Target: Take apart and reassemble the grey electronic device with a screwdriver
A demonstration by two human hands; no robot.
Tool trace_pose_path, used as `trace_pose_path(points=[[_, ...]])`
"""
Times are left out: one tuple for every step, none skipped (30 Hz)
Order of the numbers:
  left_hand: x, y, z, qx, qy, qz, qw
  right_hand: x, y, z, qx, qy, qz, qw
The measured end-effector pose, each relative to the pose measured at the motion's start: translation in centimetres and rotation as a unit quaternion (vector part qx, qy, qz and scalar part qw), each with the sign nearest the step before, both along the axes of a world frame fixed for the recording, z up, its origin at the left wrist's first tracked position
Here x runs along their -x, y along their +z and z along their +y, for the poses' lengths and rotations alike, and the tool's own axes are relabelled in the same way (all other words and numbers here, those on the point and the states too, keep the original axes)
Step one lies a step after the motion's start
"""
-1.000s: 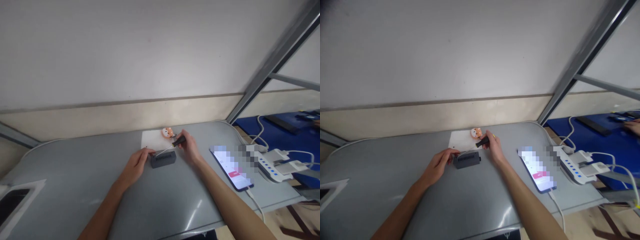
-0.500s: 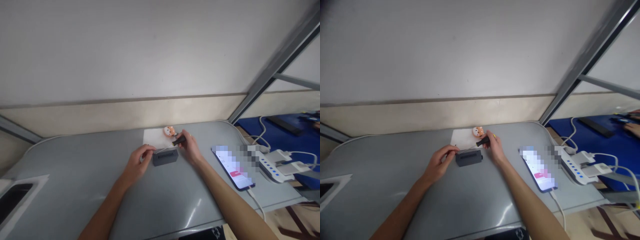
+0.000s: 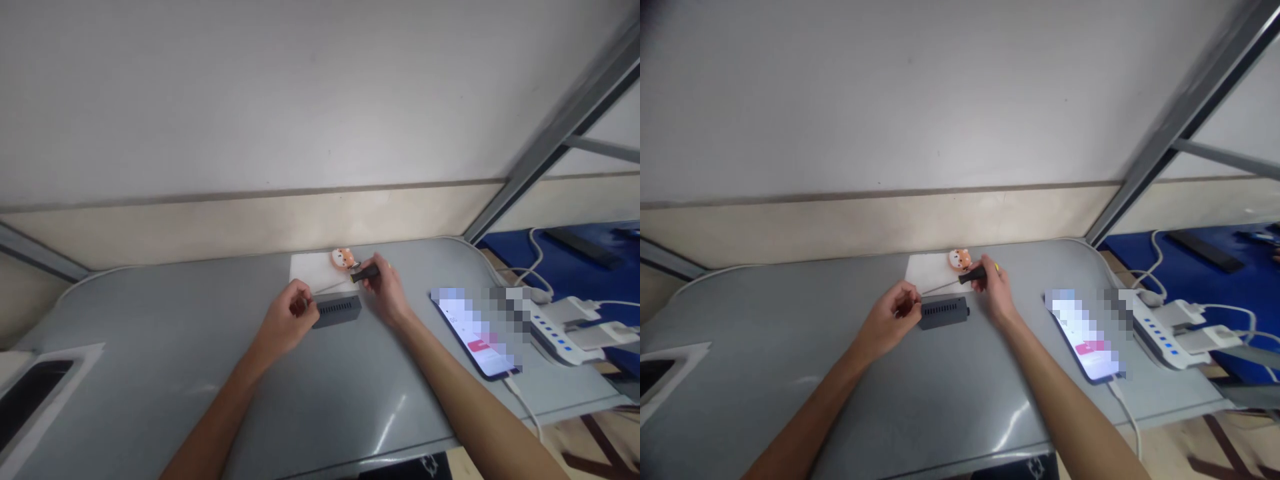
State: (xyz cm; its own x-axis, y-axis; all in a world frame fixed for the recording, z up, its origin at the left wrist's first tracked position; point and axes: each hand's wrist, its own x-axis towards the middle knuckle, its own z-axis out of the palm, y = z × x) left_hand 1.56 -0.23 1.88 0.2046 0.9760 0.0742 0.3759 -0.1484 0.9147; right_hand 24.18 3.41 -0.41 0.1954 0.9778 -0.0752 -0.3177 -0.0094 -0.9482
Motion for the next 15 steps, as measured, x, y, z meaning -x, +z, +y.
trace_pose_path(points=[[-0.1, 0.0, 0.0, 0.004, 0.002, 0.003, 1.000, 0.2, -0.1, 0.0, 0.002, -0.006, -0.008, 1.000], [-0.2, 0.0, -0.1, 0.008, 0.004, 0.004, 1.000, 0.4, -0.3, 0.0, 0.002, -0.010, -0.021, 1.000], [-0.3, 0.0, -0.1, 0.011, 0.007, 0.004, 1.000, 0.7, -0.4, -0.1, -0.001, -0.010, -0.036, 0.999], [-0.5, -0.1, -0.1, 0.010, 0.012, 0.002, 1.000, 1.0, -0.5, -0.1, -0.004, -0.008, -0.052, 0.999], [-0.6, -0.1, -0.2, 0.006, 0.018, -0.001, 1.000, 1.3, -0.5, -0.2, -0.010, -0.001, -0.068, 0.998], [-0.8, -0.2, -0.2, 0.001, 0.024, -0.004, 1.000, 1.6, -0.5, -0.2, -0.016, 0.010, -0.084, 0.996], [-1.0, -0.3, -0.2, -0.005, 0.028, -0.005, 1.000, 1.9, -0.5, -0.3, -0.023, 0.021, -0.100, 0.994], [-1.1, -0.3, -0.2, -0.012, 0.030, -0.006, 0.999, 2.0, -0.5, -0.3, -0.030, 0.031, -0.116, 0.992], [-1.2, -0.3, -0.3, -0.019, 0.027, -0.006, 0.999, 2.1, -0.5, -0.4, -0.035, 0.038, -0.129, 0.990], [-1.1, -0.3, -0.3, -0.027, 0.019, -0.004, 0.999, 2.2, -0.5, -0.4, -0.039, 0.042, -0.139, 0.989], [-0.9, -0.3, -0.2, -0.037, 0.012, -0.001, 0.999, 2.2, -0.6, -0.4, -0.044, 0.045, -0.147, 0.987], [-0.6, -0.2, -0.1, -0.050, 0.010, 0.003, 0.999, 2.1, -0.7, -0.5, -0.049, 0.046, -0.155, 0.986], [-0.2, -0.1, 0.0, -0.065, 0.013, 0.007, 0.998, 2.0, -0.8, -0.5, -0.054, 0.048, -0.164, 0.984], [0.3, 0.0, 0.2, -0.079, 0.024, 0.010, 0.997, 2.0, -0.9, -0.6, -0.058, 0.050, -0.173, 0.982], [0.8, 0.0, 0.4, -0.094, 0.046, 0.013, 0.994, 1.9, -1.0, -0.7, -0.063, 0.056, -0.182, 0.980]])
